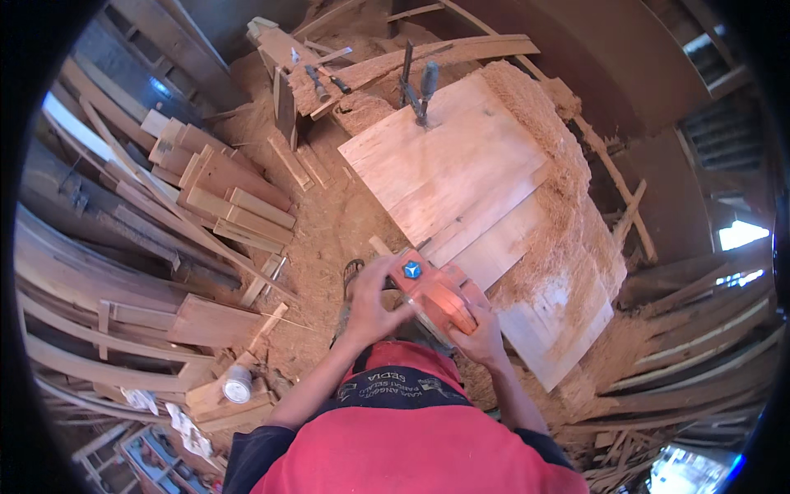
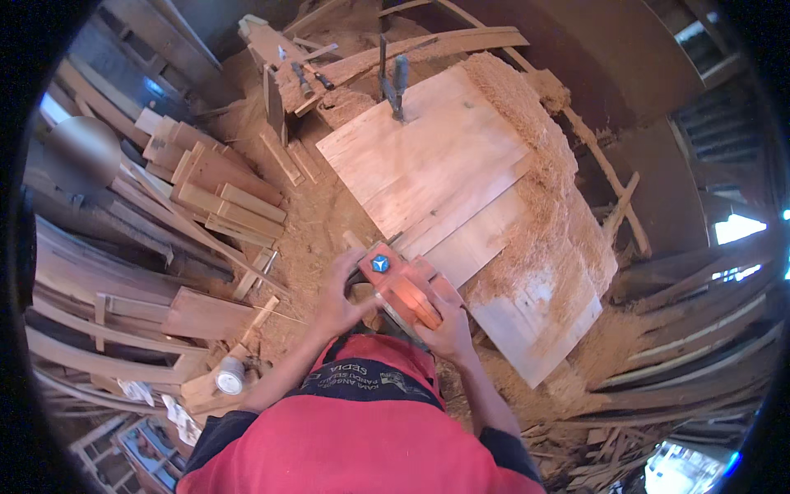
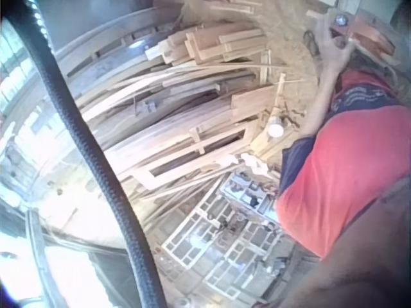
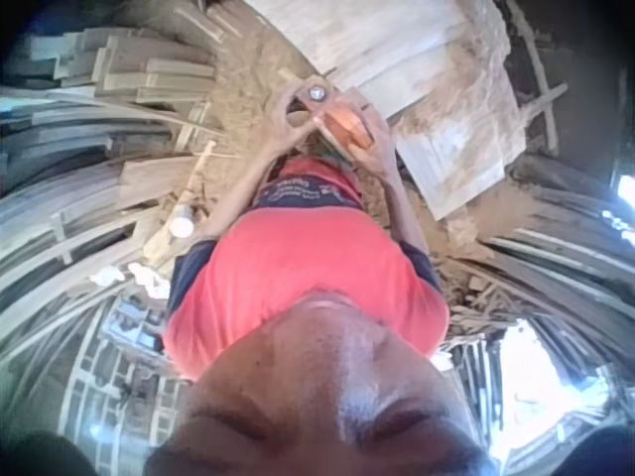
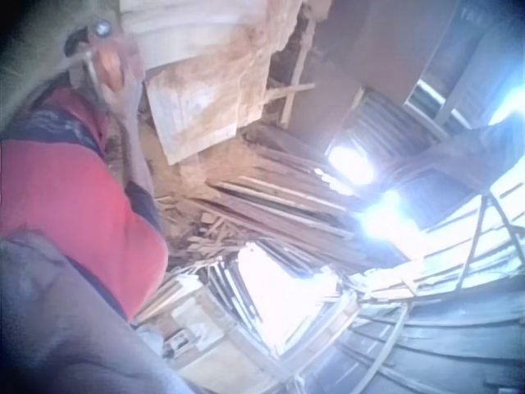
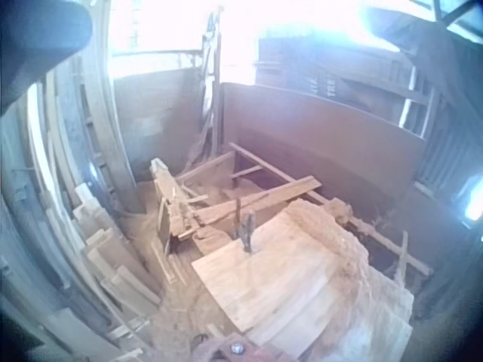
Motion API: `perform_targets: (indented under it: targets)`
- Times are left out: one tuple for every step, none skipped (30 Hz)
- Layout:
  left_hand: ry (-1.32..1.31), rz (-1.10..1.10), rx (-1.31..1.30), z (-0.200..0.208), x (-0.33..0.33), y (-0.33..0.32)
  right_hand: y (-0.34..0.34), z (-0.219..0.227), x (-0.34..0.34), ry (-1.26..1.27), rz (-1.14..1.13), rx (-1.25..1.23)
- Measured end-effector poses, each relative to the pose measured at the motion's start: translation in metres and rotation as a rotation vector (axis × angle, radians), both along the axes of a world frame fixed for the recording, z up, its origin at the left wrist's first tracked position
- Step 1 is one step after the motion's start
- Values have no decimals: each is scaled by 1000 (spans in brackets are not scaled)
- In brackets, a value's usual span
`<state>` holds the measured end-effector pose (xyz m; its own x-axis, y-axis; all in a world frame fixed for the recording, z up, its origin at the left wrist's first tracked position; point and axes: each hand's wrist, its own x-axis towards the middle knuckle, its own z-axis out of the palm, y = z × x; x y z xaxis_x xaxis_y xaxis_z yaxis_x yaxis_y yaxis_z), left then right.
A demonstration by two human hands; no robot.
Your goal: The person uses a power sander to smooth the surface of a wooden board, then brushes away wood shavings with a handheld brush and moves the board.
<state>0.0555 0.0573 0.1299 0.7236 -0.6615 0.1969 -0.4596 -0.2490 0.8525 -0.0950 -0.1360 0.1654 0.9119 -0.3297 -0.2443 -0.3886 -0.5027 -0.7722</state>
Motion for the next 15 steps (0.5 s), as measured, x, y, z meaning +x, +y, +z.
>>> perform_targets:
  targets:
    - [90,246,73,-33,-9,5,-2,2,0,-53,-77,100]
    - [117,292,201,-59,-15,7,-7,-4,-1,-123,-54,57]
    - [121,309,199,-75,-17,1,-12,-14,-2,-121,-37,57]
    - [247,361,169,-87,-17,-7,-17,-26,-2,-100,-71,67]
    - [372,413,139,-97,-14,-16,-19,-32,-2,-78,-106,78]
    - [495,478,113,-105,-6,-27,-19,-33,1,-78,-90,85]
    - [494,495,115,-109,-9,-33,-19,-33,4,-107,-131,82]
    - [410,521,223,-112,-9,-44,-21,-34,6,-135,-174,75]
    - [325,543,325,-113,-6,-52,-25,-39,5,-139,-163,72]
    - [312,556,293,-113,-6,-53,-28,-49,0,-170,-114,-1]
    - [315,567,292,-114,-5,-52,-28,-51,0,-195,-66,-69]
    - [357,558,246,-116,-2,-51,-28,-53,3,-231,-44,-104]
    - [399,548,200,-118,3,-51,-29,-55,9,-270,-22,-140]
    - [373,582,235,-118,4,-52,-27,-47,13,-147,-65,-56]
    - [380,587,240,-121,11,-52,-24,-44,19,-23,-108,27]
